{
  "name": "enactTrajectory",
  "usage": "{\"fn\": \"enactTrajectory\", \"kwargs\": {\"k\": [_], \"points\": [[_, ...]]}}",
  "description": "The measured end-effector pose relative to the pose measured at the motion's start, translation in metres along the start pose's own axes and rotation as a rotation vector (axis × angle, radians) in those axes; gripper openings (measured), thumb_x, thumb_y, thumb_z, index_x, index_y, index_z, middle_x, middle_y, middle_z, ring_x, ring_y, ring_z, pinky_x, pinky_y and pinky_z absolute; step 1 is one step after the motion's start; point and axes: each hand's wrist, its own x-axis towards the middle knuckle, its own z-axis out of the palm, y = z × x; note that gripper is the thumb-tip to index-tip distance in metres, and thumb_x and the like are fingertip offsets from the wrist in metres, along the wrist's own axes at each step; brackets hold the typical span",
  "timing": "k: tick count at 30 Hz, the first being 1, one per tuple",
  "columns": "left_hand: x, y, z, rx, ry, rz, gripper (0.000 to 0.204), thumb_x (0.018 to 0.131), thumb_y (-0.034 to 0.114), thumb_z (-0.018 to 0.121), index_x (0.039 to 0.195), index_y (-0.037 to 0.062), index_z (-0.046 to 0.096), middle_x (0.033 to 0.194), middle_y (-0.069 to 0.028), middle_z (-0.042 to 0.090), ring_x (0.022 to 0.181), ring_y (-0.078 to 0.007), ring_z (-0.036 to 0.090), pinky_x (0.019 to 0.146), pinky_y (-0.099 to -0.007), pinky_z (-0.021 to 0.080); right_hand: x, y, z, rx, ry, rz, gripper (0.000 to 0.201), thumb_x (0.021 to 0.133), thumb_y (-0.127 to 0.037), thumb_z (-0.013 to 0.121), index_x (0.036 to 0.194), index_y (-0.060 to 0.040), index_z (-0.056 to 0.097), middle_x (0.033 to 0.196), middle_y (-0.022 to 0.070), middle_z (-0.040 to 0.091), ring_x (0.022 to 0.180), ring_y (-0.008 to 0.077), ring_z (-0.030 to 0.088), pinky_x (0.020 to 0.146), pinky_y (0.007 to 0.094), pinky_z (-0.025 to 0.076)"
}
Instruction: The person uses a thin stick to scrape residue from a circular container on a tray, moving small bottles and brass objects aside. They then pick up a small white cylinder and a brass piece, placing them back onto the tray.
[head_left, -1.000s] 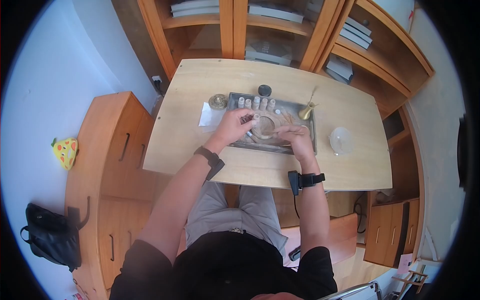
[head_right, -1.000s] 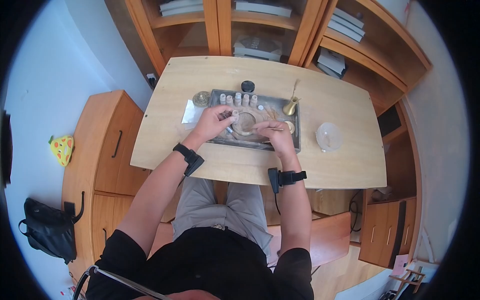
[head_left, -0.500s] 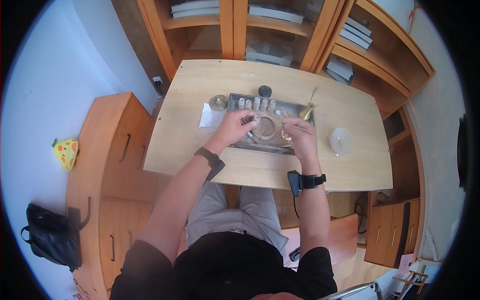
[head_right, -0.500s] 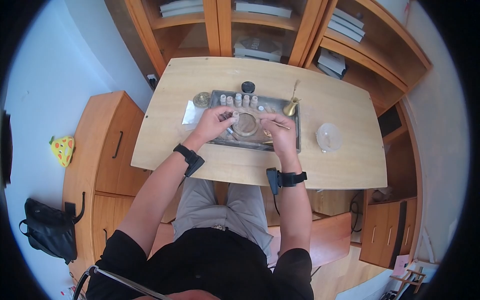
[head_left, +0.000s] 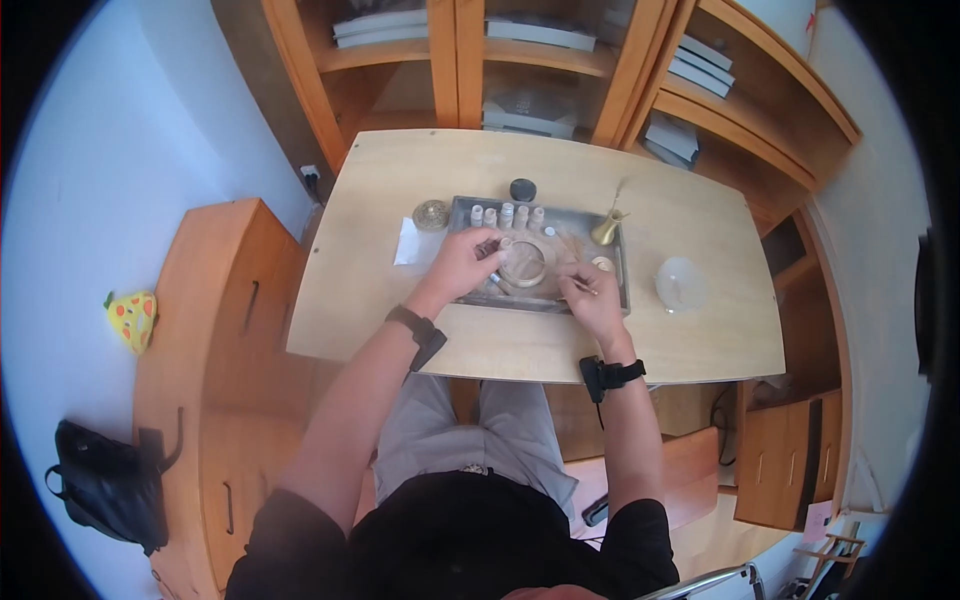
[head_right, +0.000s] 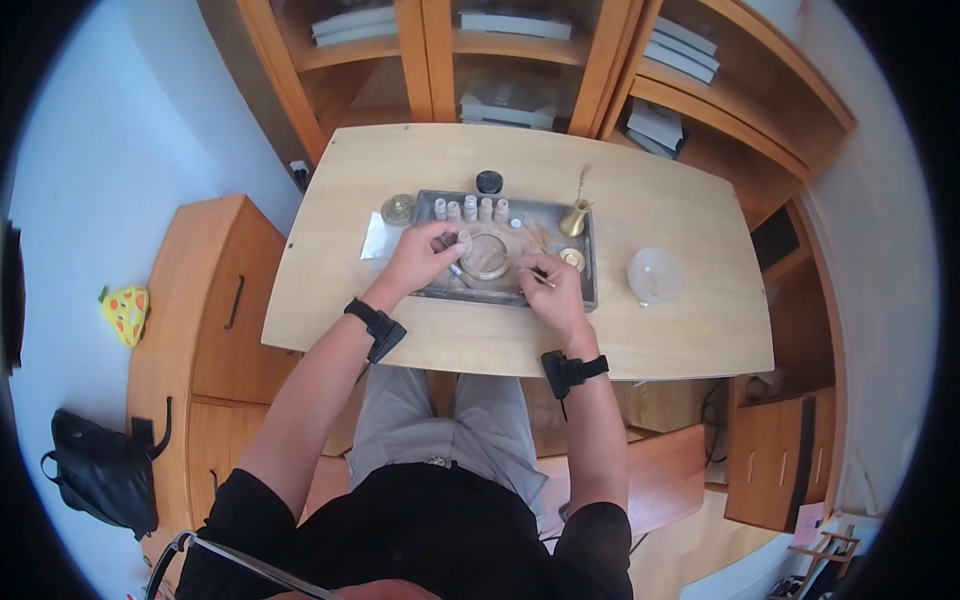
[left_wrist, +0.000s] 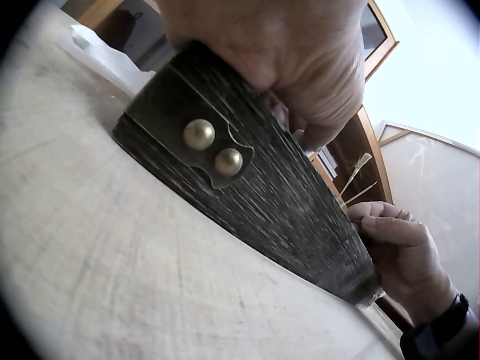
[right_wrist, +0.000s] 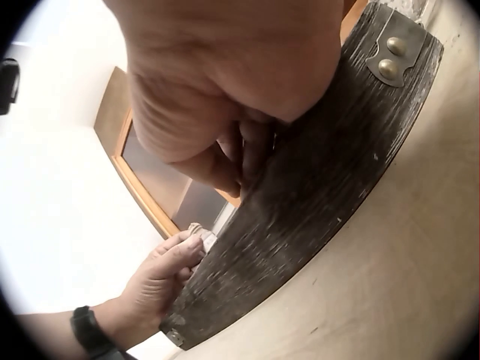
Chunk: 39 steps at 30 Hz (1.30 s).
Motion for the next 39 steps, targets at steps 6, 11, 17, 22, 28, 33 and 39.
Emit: {"fn": "enactTrajectory", "kwargs": {"k": [6, 11, 17, 22, 28, 33, 39], "points": [[-0.001, 0.002, 0.003, 0.008, -0.002, -0.007, 0.022, 0.091, 0.01, 0.078, 0.11, 0.0001, 0.072, 0.088, -0.0037, 0.074, 0.074, -0.006, 0.066, 0.068, -0.0247, 0.054, -0.003, -0.01, 0.004, -0.114, 0.016, -0.05, 0.018, 0.086, -0.009, 0.069, 0.099, -0.0009, 0.077, 0.092, 0.0148, 0.075, 0.082, 0.0232, 0.072, 0.075, 0.0329, 0.055], [0.003, -0.007, 0.005, -0.044, -0.014, -0.009, 0.019, 0.092, 0.007, 0.075, 0.109, -0.0019, 0.071, 0.092, -0.0052, 0.074, 0.078, -0.0085, 0.067, 0.071, -0.0257, 0.056, -0.004, -0.016, 0.0, -0.116, 0.012, -0.036, 0.018, 0.085, -0.012, 0.068, 0.098, -0.0021, 0.078, 0.091, 0.0177, 0.074, 0.082, 0.0288, 0.073, 0.075, 0.0362, 0.056], [0.023, -0.002, 0.005, -0.065, -0.08, -0.042, 0.016, 0.093, 0.002, 0.072, 0.109, -0.002, 0.068, 0.095, -0.0048, 0.073, 0.086, -0.0095, 0.069, 0.076, -0.0254, 0.056, -0.005, -0.016, 0.0, -0.048, 0.037, -0.075, 0.017, 0.085, -0.012, 0.068, 0.095, -0.0007, 0.076, 0.086, 0.0193, 0.074, 0.078, 0.0295, 0.073, 0.073, 0.0376, 0.055], [0.058, 0.034, 0.014, 0.063, -0.078, -0.014, 0.017, 0.09, 0.004, 0.073, 0.106, -0.0019, 0.07, 0.092, -0.008, 0.075, 0.084, -0.0121, 0.071, 0.076, -0.0279, 0.058, -0.005, -0.018, -0.003, -0.031, 0.045, -0.081, 0.016, 0.085, -0.012, 0.068, 0.093, -0.0001, 0.076, 0.084, 0.0207, 0.073, 0.078, 0.0326, 0.073, 0.073, 0.0393, 0.056], [0.098, 0.055, 0.033, 0.392, -0.108, 0.178, 0.02, 0.087, 0.012, 0.078, 0.1, -0.001, 0.074, 0.098, -0.011, 0.072, 0.086, -0.0217, 0.071, 0.08, -0.0316, 0.056, -0.005, -0.015, -0.006, -0.037, 0.07, -0.138, 0.016, 0.083, -0.012, 0.068, 0.092, -0.0019, 0.077, 0.083, 0.0217, 0.073, 0.079, 0.0371, 0.072, 0.074, 0.0413, 0.056], [0.12, 0.044, 0.048, 0.77, -0.121, 0.375, 0.023, 0.078, 0.019, 0.081, 0.095, 0.0032, 0.079, 0.103, -0.0181, 0.072, 0.092, -0.0355, 0.067, 0.087, -0.0434, 0.054, -0.006, -0.018, -0.01, -0.04, 0.068, -0.154, 0.017, 0.08, -0.01, 0.067, 0.091, -0.0028, 0.078, 0.081, 0.0223, 0.071, 0.078, 0.0387, 0.071, 0.074, 0.0426, 0.056], [0.123, 0.025, 0.06, 0.867, -0.161, 0.264, 0.025, 0.075, 0.021, 0.082, 0.095, 0.0056, 0.08, 0.104, -0.0191, 0.072, 0.098, -0.0381, 0.066, 0.091, -0.0456, 0.053, -0.007, -0.018, -0.011, -0.034, 0.078, -0.141, 0.018, 0.079, -0.01, 0.067, 0.091, -0.0033, 0.078, 0.081, 0.0233, 0.071, 0.078, 0.0401, 0.071, 0.074, 0.0441, 0.055]]}}
